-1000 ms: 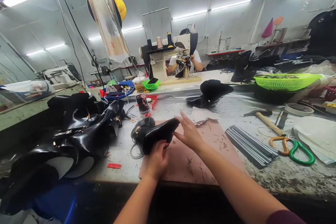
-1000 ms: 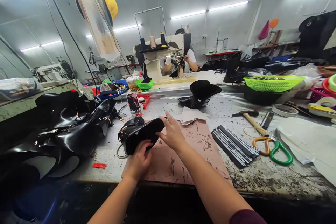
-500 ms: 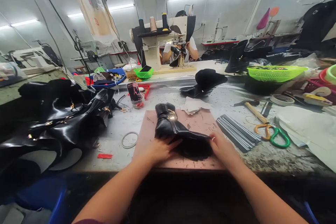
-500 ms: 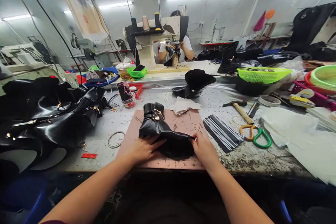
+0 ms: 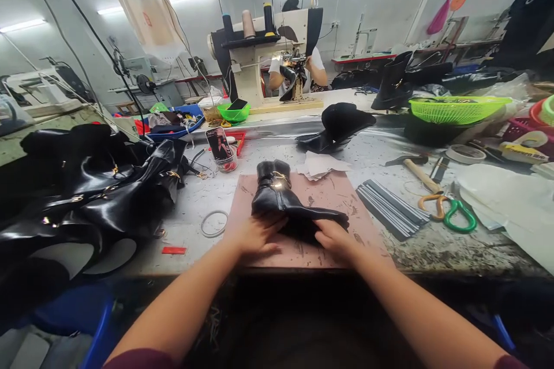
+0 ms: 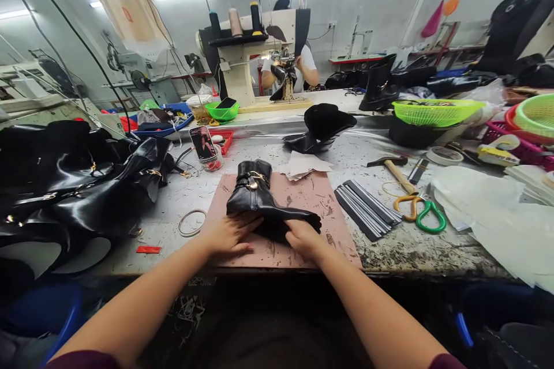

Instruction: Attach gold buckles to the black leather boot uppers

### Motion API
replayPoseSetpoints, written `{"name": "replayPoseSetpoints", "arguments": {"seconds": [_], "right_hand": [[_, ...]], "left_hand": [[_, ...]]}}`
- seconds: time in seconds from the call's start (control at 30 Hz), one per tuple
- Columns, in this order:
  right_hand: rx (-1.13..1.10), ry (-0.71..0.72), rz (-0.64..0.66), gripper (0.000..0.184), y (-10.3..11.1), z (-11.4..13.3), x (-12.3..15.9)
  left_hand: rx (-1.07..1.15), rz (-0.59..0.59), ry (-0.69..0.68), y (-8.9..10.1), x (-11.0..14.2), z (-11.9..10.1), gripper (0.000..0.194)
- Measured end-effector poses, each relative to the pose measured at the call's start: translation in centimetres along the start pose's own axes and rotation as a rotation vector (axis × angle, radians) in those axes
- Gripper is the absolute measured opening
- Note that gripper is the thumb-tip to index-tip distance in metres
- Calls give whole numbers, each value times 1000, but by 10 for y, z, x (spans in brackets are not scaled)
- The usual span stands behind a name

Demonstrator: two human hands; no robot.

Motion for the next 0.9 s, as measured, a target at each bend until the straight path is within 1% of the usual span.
{"name": "replayPoseSetpoints", "arguments": {"seconds": [0.1, 0.17, 0.27, 0.37, 0.5, 0.63, 0.7, 0.77, 0.83, 0.87, 0.9], "right_hand": [[13, -22, 25, 56, 2, -1, 6], [27, -19, 47, 60, 1, 2, 10], [46, -1, 81, 63, -6, 6, 15], [55, 27, 96, 64, -12, 8, 19], [60, 82, 112, 59, -17, 10, 25], [55, 161, 150, 54, -15, 19, 35], [44, 208, 183, 53, -10, 26, 41], [5, 251, 234, 54, -1, 33, 47], [-78, 246, 288, 53, 7, 36, 53], [-118, 224, 280, 52, 11, 36, 54], [-140, 200, 239, 50, 14, 35, 53]], "left_hand": [[24, 34, -62, 6, -7, 11, 59], [16, 44, -72, 11, -12, 14, 53], [-46, 50, -88, 15, -17, 8, 49], [-122, 36, -107, 15, -21, -4, 51], [-161, 10, -76, 11, -26, -19, 65], [-212, 35, -57, 5, -20, -27, 72], [-216, 46, -57, 2, -14, -32, 76], [-182, 46, -57, -3, -8, -38, 85], [-130, 42, -48, -6, -4, -44, 94], [-106, 39, -39, -8, -3, -46, 98], [-88, 42, -34, -9, -3, -48, 101]]}}
Point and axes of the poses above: each hand's wrist, its own x-axis away from the middle knuckle, its own y-axis out of the back of the hand, z = x × y, the point moved 4 cm from there along -x, towards the middle knuckle, and after that the axes turned 3 degrees about -z, right-handed, at the moved point
